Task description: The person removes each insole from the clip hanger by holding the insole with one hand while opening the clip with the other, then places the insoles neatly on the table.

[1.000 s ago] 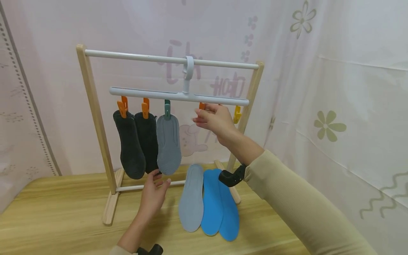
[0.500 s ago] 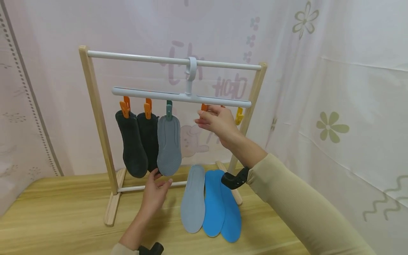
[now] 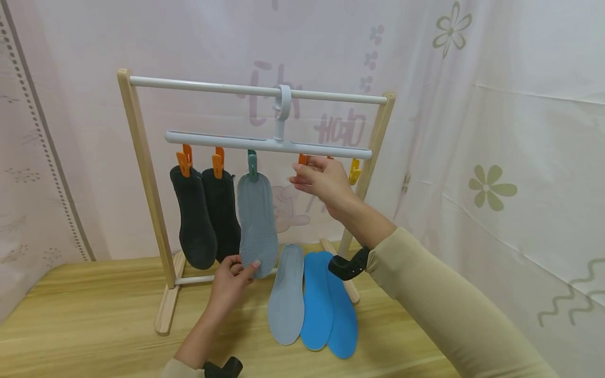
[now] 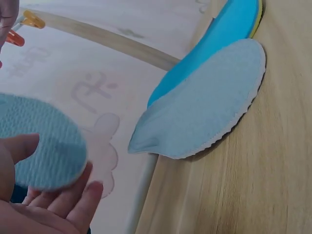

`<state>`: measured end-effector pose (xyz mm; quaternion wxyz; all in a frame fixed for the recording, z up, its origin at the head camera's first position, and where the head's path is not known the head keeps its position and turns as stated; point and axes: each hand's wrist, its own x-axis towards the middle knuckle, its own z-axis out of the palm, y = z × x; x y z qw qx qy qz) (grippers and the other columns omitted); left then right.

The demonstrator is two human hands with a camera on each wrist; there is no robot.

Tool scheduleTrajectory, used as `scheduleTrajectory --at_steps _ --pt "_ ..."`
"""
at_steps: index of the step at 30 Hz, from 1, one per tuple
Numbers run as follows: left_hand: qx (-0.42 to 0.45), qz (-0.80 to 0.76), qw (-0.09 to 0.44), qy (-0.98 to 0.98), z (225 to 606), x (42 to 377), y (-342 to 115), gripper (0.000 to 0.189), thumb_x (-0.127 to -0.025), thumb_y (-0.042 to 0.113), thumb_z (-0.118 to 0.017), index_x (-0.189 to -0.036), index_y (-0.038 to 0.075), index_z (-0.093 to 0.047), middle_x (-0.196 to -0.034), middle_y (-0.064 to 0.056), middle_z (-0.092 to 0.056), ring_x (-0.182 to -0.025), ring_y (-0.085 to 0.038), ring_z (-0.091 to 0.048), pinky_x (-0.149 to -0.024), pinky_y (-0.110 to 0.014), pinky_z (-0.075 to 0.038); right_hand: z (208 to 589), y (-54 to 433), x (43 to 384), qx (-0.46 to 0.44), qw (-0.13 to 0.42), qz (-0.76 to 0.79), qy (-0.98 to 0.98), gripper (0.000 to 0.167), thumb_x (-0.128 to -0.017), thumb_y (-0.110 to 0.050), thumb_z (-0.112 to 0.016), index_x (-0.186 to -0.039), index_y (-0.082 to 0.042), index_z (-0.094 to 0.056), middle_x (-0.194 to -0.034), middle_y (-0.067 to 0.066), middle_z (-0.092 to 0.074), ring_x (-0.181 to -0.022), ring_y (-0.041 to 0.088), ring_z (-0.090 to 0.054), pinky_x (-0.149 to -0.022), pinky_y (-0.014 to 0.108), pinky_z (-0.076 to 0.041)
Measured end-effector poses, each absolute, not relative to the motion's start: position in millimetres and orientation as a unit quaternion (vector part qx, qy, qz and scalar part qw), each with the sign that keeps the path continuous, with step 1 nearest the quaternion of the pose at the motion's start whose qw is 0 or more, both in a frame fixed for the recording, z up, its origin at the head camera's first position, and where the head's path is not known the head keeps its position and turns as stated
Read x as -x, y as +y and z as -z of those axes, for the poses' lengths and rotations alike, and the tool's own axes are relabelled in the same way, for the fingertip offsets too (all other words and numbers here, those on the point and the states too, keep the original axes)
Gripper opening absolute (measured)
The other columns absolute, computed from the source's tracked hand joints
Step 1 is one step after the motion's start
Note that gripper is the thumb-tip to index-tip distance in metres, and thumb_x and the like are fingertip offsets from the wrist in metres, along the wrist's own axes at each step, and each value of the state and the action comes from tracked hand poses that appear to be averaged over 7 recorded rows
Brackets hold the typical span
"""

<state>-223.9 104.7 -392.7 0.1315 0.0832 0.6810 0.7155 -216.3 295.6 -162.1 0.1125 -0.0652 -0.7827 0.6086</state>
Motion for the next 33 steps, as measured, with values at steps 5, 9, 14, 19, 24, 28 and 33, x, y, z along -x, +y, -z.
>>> scheduleTrajectory --at_steps 5,9,14,19,24,28,33 --pt "-0.107 -0.729 0.131 0.663 394.3 224.9 105.0 0.047 -0.095 0.012 -0.071 -0.136 -0.005 -0.054 -0.125 -0.024 -0.069 -0.098 -0.012 -0.069 -0.08 -0.024 -0.059 161.9 295.1 215.7 0.065 0.112 -0.609 -0.783 0.045 -0.102 -0.015 -0.062 -0.142 0.002 -0.052 -0.133 0.02 -0.065 -0.115 0.033 -0.07 -0.094 0.033 -0.058" --pt "-0.109 -0.73 0.12 0.664 394.7 223.7 105.8 0.04 -0.094 0.006 -0.071 -0.13 -0.009 -0.061 -0.119 -0.026 -0.071 -0.096 -0.016 -0.072 -0.076 -0.024 -0.061 162.2 295.1 216.3 0.065 0.113 -0.613 -0.78 0.046 -0.102 -0.015 -0.062 -0.143 0.002 -0.051 -0.134 0.02 -0.065 -0.116 0.034 -0.069 -0.094 0.033 -0.058" --pt "-0.106 -0.732 0.113 0.663 393.9 222.5 105.7 0.037 -0.093 0.004 -0.071 -0.127 -0.01 -0.063 -0.116 -0.026 -0.072 -0.093 -0.016 -0.072 -0.075 -0.026 -0.063 161.9 295.7 216.2 0.066 0.111 -0.615 -0.778 0.048 -0.102 -0.015 -0.062 -0.145 0.002 -0.049 -0.135 0.02 -0.064 -0.118 0.036 -0.068 -0.093 0.033 -0.058" --pt "-0.11 -0.729 0.104 0.667 394.5 223.0 105.6 0.035 -0.093 0.001 -0.07 -0.125 -0.011 -0.064 -0.113 -0.028 -0.072 -0.091 -0.017 -0.073 -0.074 -0.026 -0.063 161.2 295.6 215.1 0.067 0.112 -0.613 -0.779 0.049 -0.102 -0.017 -0.062 -0.145 0.0 -0.049 -0.136 0.019 -0.064 -0.119 0.036 -0.068 -0.094 0.033 -0.058" --pt "-0.114 -0.717 0.086 0.682 395.9 224.5 105.3 0.032 -0.092 0.0 -0.071 -0.122 -0.011 -0.065 -0.109 -0.027 -0.073 -0.089 -0.018 -0.074 -0.072 -0.024 -0.062 163.7 296.7 214.4 0.08 0.106 -0.613 -0.779 0.057 -0.102 -0.022 -0.062 -0.15 0.001 -0.043 -0.14 0.017 -0.061 -0.12 0.031 -0.068 -0.096 0.033 -0.058" --pt "-0.118 -0.712 0.077 0.688 396.0 224.1 105.1 0.031 -0.092 0.0 -0.07 -0.121 -0.011 -0.066 -0.108 -0.028 -0.073 -0.09 -0.022 -0.074 -0.072 -0.025 -0.062 171.0 298.7 214.2 0.098 0.097 -0.61 -0.78 0.063 -0.101 -0.028 -0.064 -0.152 0.0 -0.04 -0.144 0.015 -0.059 -0.119 0.029 -0.069 -0.097 0.033 -0.058" --pt "-0.119 -0.711 0.078 0.688 394.8 222.5 105.3 0.032 -0.092 0.0 -0.07 -0.122 -0.011 -0.066 -0.109 -0.028 -0.073 -0.093 -0.024 -0.074 -0.073 -0.025 -0.062 184.3 302.7 211.5 0.112 0.091 -0.601 -0.786 0.065 -0.1 -0.034 -0.065 -0.15 0.0 -0.043 -0.145 0.013 -0.059 -0.12 0.026 -0.069 -0.1 0.034 -0.056"
